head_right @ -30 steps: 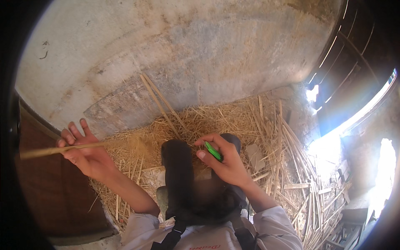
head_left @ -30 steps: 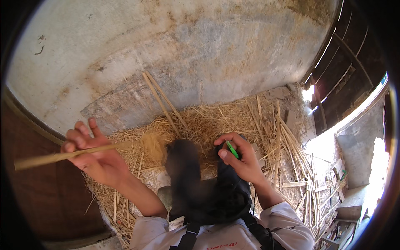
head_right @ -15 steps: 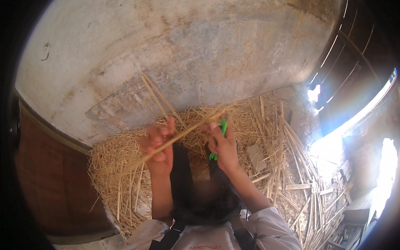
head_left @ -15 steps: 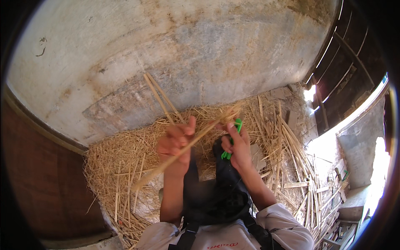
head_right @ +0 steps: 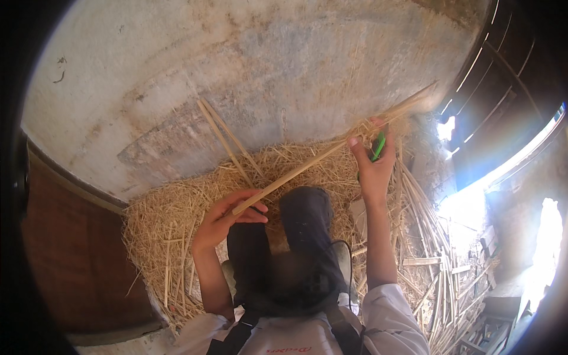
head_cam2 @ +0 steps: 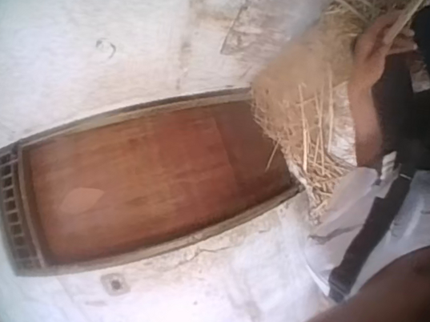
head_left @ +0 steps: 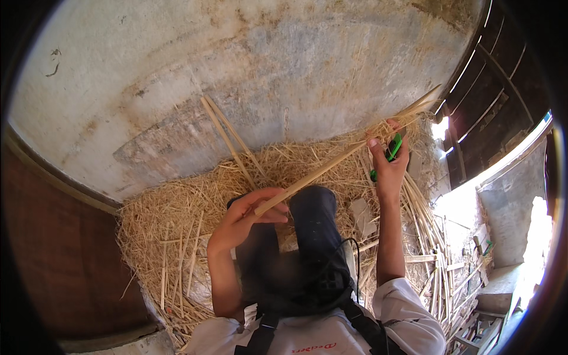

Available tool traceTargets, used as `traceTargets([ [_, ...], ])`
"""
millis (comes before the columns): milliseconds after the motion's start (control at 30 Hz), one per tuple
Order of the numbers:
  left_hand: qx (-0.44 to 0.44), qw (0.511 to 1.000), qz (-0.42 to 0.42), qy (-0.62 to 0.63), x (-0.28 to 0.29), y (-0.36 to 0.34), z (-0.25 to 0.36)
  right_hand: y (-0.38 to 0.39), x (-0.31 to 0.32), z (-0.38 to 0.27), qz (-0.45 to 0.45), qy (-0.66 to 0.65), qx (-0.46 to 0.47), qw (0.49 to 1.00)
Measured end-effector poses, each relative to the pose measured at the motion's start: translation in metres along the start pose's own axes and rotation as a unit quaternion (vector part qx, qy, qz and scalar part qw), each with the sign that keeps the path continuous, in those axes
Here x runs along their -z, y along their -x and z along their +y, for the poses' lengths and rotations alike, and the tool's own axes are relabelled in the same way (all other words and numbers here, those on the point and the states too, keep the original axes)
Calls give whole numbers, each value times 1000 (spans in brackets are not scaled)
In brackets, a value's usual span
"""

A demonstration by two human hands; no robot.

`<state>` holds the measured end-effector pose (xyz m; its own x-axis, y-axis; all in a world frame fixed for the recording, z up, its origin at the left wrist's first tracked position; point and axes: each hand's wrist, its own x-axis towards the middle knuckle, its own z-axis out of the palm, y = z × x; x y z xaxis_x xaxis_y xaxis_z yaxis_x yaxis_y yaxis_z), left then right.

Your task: The person shaves thin strips of bamboo using a small hand-held blade.

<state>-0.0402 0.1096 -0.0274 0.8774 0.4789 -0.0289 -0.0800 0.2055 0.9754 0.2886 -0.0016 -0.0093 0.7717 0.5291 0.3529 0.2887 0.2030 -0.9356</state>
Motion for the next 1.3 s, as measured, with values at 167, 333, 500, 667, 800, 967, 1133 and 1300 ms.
traceTargets([
  [167, -92, 976, -25, -198, -14, 1, 7, -11, 4, -6, -32, -31, 78, 996],
  [333, -13, 963, 42, -267, -58, -18, 9, -12, -1, -20, -48, -13, 111, 993],
  [500, -39, 968, 135, -209, -82, -21, -24, -1, -7, -54, -37, 69, 107, 991],
  [667, -93, 957, 198, -189, -99, -16, -14, 59, -2, -57, -161, 122, 150, 968],
  [800, -140, 957, 199, -158, -102, -10, -5, 86, 4, -41, -355, 87, 165, 916],
  [967, -186, 953, 204, -121, -107, -2, -4, 100, 0, -42, -420, 71, 158, 891],
  [1133, -182, 952, 207, -132, -105, 3, -6, 102, -8, -43, -413, 44, 176, 893],
  [1300, -196, 946, 215, -144, -109, 5, -5, 104, -13, -45, -414, 54, 181, 891],
])
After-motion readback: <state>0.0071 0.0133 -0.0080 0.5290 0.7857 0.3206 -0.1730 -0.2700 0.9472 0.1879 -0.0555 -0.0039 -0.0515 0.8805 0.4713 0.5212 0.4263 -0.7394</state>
